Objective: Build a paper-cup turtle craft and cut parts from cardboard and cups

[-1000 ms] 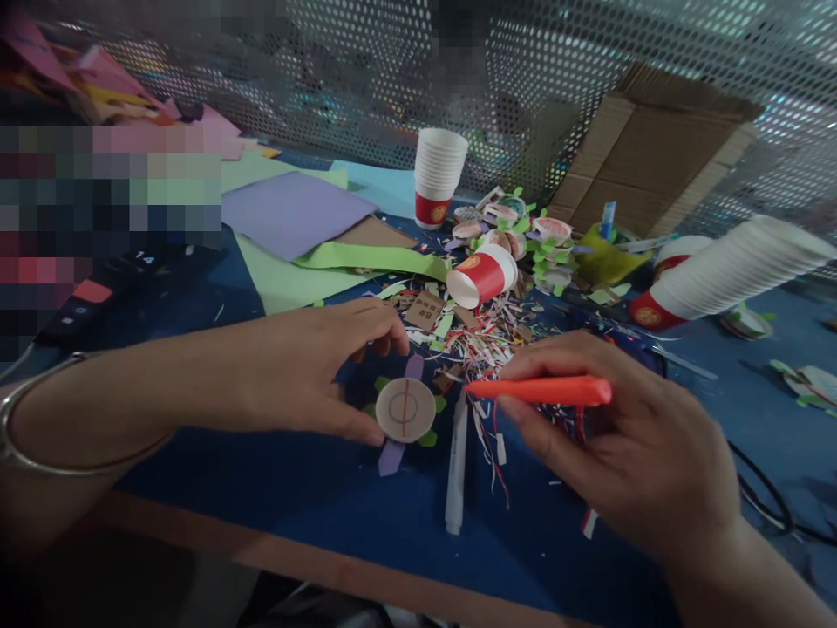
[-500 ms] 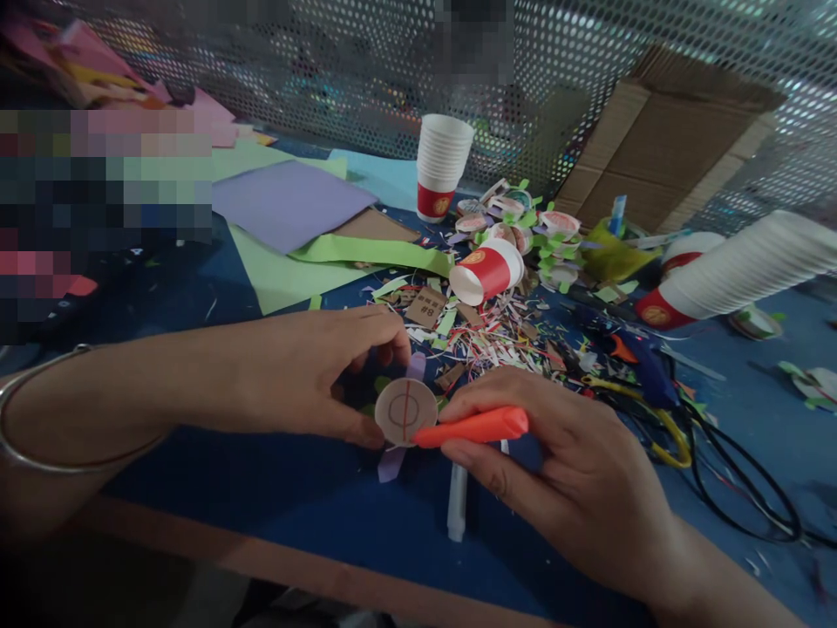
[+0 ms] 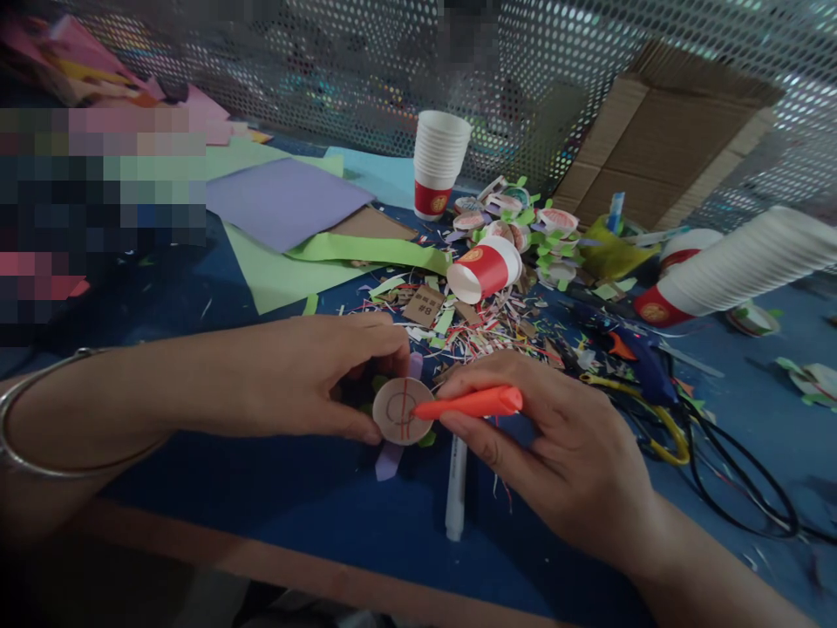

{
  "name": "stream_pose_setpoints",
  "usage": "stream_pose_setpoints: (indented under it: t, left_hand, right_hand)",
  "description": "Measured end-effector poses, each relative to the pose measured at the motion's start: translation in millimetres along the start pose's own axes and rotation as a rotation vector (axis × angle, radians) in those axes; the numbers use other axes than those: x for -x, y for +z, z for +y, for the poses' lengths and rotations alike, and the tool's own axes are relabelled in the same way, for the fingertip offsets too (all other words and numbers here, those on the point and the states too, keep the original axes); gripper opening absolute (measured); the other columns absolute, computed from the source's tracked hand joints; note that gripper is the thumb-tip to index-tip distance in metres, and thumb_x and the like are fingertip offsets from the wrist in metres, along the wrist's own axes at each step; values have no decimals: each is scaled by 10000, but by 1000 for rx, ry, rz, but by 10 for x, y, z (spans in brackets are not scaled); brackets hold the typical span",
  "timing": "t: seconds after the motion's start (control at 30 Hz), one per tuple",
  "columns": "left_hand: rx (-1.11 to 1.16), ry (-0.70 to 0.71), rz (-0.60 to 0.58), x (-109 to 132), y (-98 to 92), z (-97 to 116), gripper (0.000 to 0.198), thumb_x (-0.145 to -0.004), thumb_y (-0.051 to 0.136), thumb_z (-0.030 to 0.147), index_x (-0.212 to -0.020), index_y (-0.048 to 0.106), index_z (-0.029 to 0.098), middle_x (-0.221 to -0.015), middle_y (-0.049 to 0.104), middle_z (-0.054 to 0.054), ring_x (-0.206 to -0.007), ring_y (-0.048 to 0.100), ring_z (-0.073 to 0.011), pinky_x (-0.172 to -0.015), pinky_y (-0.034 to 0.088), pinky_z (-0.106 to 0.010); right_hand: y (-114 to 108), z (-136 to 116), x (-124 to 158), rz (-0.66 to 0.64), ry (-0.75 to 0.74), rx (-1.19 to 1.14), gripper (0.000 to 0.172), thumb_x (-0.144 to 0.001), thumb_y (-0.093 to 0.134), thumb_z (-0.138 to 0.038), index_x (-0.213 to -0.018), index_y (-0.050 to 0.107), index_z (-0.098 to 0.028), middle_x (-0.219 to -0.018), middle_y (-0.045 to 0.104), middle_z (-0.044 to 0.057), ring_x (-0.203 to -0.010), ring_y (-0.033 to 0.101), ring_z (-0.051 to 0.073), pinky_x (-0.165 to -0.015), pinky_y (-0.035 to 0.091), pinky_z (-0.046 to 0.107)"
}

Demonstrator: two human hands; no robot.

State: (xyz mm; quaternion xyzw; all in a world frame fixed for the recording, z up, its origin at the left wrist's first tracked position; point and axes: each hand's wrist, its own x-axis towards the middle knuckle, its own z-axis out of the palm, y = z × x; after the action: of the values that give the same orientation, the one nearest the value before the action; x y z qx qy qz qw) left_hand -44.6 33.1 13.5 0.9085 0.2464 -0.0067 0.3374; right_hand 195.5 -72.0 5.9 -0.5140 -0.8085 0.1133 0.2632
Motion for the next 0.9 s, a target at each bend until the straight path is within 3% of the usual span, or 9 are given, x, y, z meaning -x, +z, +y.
stream_pose_setpoints:
  t: [0.2, 0.3, 0.4, 0.5, 0.6, 0.67, 0.77, 0.9]
  left_hand:
    - [-2, 13, -12, -7, -7, -3, 358, -821, 704, 448, -1050, 564, 212, -1027, 617, -14, -827, 555, -163, -661, 372, -279]
    - [5, 11, -12, -8, -12, -7, 357, -814, 711, 443, -1046, 568, 213, -1034, 623, -15, -835, 562, -165, -668, 379, -277]
    - [-8, 5, -2, 2, -19, -14, 380, -803, 715, 463, -1055, 574, 216, -1043, 634, -22, -831, 568, -169, -675, 386, -276]
    - [-10, -2, 93, 13, -25, 2, 499, -784, 722, 533, -1145, 566, 227, -1066, 642, -25, -840, 579, -170, -690, 401, -275]
    - [53, 12, 218, 11, -19, 65, 566, -803, 705, 551, -1260, 538, 263, -1056, 656, -4, -806, 592, -146, -679, 413, -261]
    - [83, 45, 261, 1, -12, 114, 432, -853, 672, 475, -1218, 578, 266, -1013, 674, 11, -770, 596, -127, -656, 411, -248]
    - [22, 81, 313, -16, -29, 126, 140, -899, 588, 290, -1005, 655, 228, -928, 695, 15, -776, 610, -123, -675, 416, -238]
    - [-283, -54, 412, -18, -137, -59, 161, -894, 513, 206, -921, 670, 187, -894, 692, -45, -857, 634, -188, -766, 429, -295]
  right_hand:
    - [63, 58, 6, 51, -20, -28, 215, -935, 659, -209, -1120, 668, -317, -1084, 748, -28, -986, 712, 162, -903, 566, 312]
    - [71, 55, 13, 64, -25, -35, 191, -936, 657, -222, -1106, 673, -306, -1075, 754, -11, -975, 720, 186, -884, 575, 345]
    - [54, 31, 28, 172, -12, 19, 159, -935, 651, -219, -1070, 672, -303, -1037, 756, -4, -937, 725, 199, -833, 587, 350]
    - [27, 6, 47, 267, 9, 78, 151, -945, 636, -220, -1073, 658, -298, -1028, 757, -3, -922, 724, 196, -831, 587, 346]
    - [14, -4, 64, 238, -19, 43, 181, -932, 651, -233, -1102, 656, -298, -1036, 754, 10, -926, 723, 218, -843, 584, 384]
    - [16, -8, 73, 195, -27, 22, 190, -932, 647, -230, -1110, 656, -296, -1044, 749, 23, -932, 722, 229, -829, 584, 398]
    - [26, -20, 79, 224, -26, 21, 182, -928, 650, -231, -1103, 658, -280, -1050, 747, 34, -931, 722, 232, -827, 589, 404]
    - [33, -40, 77, 301, -6, 91, 152, -944, 624, -222, -1081, 661, -276, -1047, 748, 35, -939, 724, 228, -846, 600, 396]
